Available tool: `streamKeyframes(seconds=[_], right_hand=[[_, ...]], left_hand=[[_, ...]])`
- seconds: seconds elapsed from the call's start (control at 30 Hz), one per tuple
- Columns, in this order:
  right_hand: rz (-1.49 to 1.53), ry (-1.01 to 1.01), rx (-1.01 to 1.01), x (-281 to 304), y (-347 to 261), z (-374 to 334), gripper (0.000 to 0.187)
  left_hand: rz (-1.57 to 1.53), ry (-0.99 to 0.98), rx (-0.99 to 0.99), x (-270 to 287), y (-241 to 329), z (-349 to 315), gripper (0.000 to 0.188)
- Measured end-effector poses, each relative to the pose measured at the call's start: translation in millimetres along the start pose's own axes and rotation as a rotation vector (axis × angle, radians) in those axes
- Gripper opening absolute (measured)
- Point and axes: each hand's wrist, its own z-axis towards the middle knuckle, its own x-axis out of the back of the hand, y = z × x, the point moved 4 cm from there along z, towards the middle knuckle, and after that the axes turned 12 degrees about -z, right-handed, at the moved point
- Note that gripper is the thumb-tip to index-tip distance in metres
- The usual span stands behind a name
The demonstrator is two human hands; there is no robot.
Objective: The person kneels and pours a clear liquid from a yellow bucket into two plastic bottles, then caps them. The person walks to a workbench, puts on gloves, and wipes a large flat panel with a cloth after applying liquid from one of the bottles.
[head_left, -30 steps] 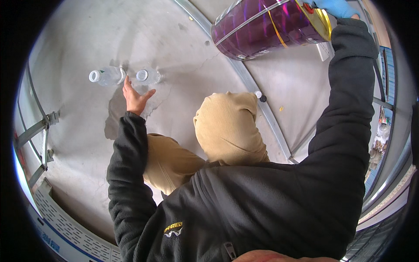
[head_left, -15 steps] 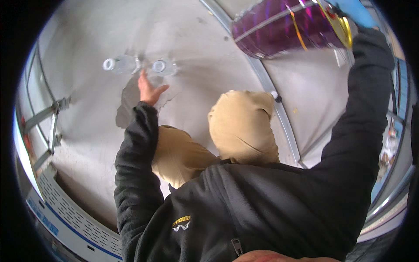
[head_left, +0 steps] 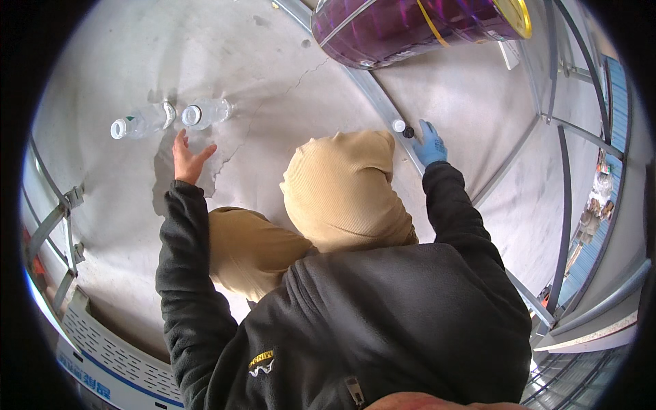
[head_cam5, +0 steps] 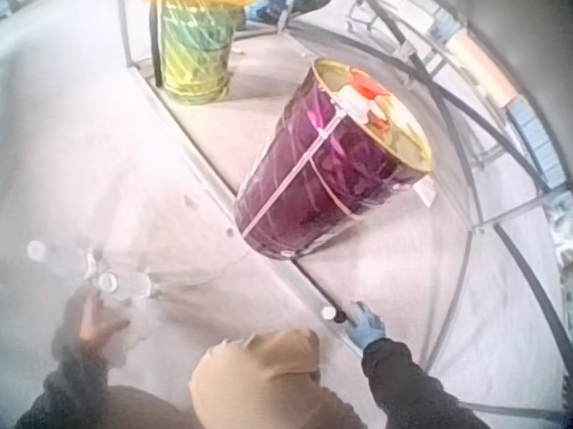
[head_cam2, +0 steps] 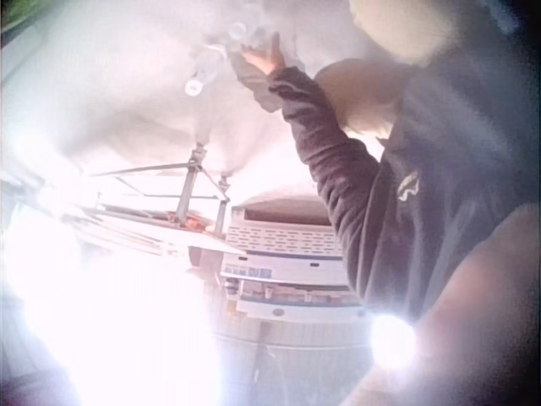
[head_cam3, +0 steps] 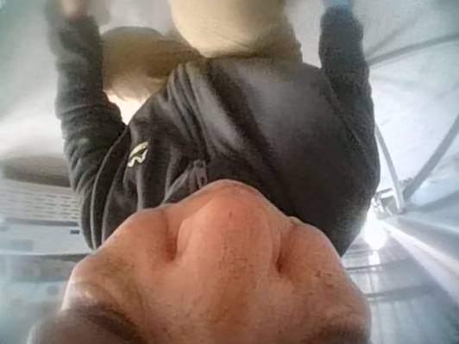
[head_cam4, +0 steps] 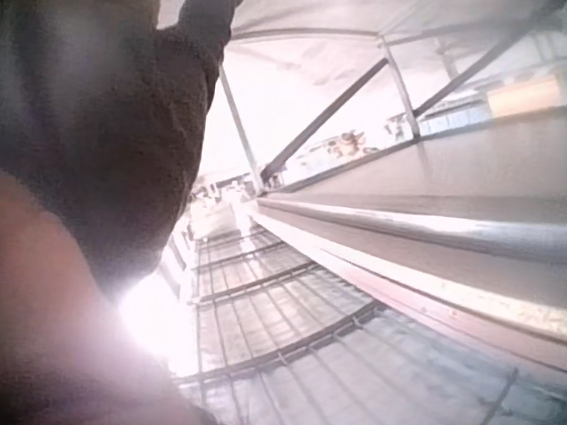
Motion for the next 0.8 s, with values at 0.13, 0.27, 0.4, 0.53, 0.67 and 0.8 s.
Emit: streamKeyframes(seconds=[0.13,0.27,0.4,0.53,0.67,0.8], right_hand=[[0.080,-0.133,-0.031,-60,8,5,0.062],[0.026,-0.181,-0.087,-83,4,17,0.046],[-0.029,-0.140,-0.078,-74,-4,21,0.033],[-0.092,-0.011,-0.188,-2,-39,25,0.028],[0.159,0.131,0.195,110,-152,53,0.024],[0.345,0.404,0.877,195,-315,76,0.039]], left_hand=[[0.047,0.010,-0.009,3,0,-2,0.105],[0.005,0.130,-0.054,7,2,-2,0.105],[0.075,0.148,-0.125,4,18,-6,0.106],[0.126,0.188,-0.104,2,41,-14,0.105],[0.137,0.261,-0.118,2,64,-15,0.105],[0.153,0.275,-0.150,-2,74,-11,0.102]])
